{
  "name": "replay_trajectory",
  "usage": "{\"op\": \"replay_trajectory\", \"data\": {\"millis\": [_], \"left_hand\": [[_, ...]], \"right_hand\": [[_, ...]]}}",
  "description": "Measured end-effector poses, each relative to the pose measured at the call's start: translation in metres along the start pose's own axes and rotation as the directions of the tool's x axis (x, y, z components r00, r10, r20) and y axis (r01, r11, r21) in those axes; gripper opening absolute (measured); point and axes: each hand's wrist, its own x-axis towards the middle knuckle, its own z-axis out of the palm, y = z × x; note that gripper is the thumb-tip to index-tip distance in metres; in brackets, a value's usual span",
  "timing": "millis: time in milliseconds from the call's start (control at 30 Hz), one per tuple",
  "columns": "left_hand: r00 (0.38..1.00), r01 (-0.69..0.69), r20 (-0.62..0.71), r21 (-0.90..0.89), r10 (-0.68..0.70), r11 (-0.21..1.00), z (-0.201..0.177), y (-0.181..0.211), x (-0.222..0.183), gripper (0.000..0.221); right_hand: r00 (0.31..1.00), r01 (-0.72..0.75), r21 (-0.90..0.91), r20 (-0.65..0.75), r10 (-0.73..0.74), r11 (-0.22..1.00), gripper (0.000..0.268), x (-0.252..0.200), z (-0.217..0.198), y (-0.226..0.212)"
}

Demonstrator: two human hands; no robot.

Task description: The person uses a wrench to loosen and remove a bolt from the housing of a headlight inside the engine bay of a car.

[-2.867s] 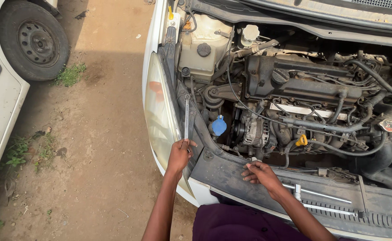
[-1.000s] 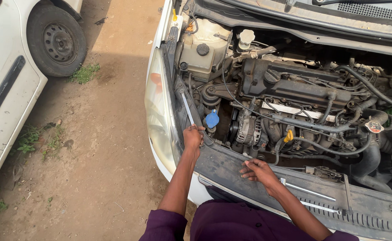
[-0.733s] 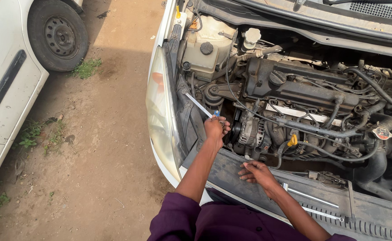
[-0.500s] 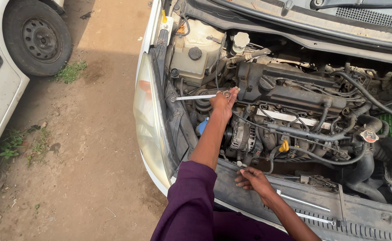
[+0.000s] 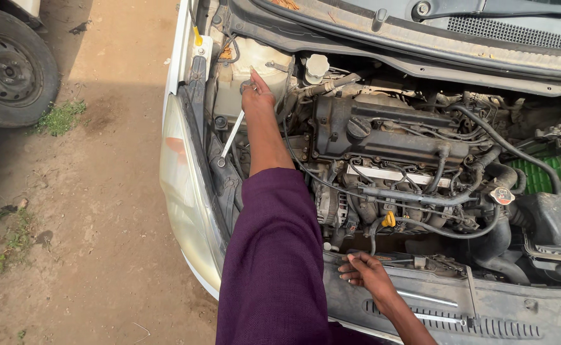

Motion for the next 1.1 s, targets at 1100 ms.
{"op": "replay_trajectory", "data": {"millis": [1100], "left_hand": [[0.938,-0.346,-0.002,0.075,0.347,0.935,0.052,-0.036,-0.140,0.041]], "right_hand": [[0.995,-0.095,-0.060,-0.038,0.093,0.994,0.036,-0.010,-0.018,0.025]]}}
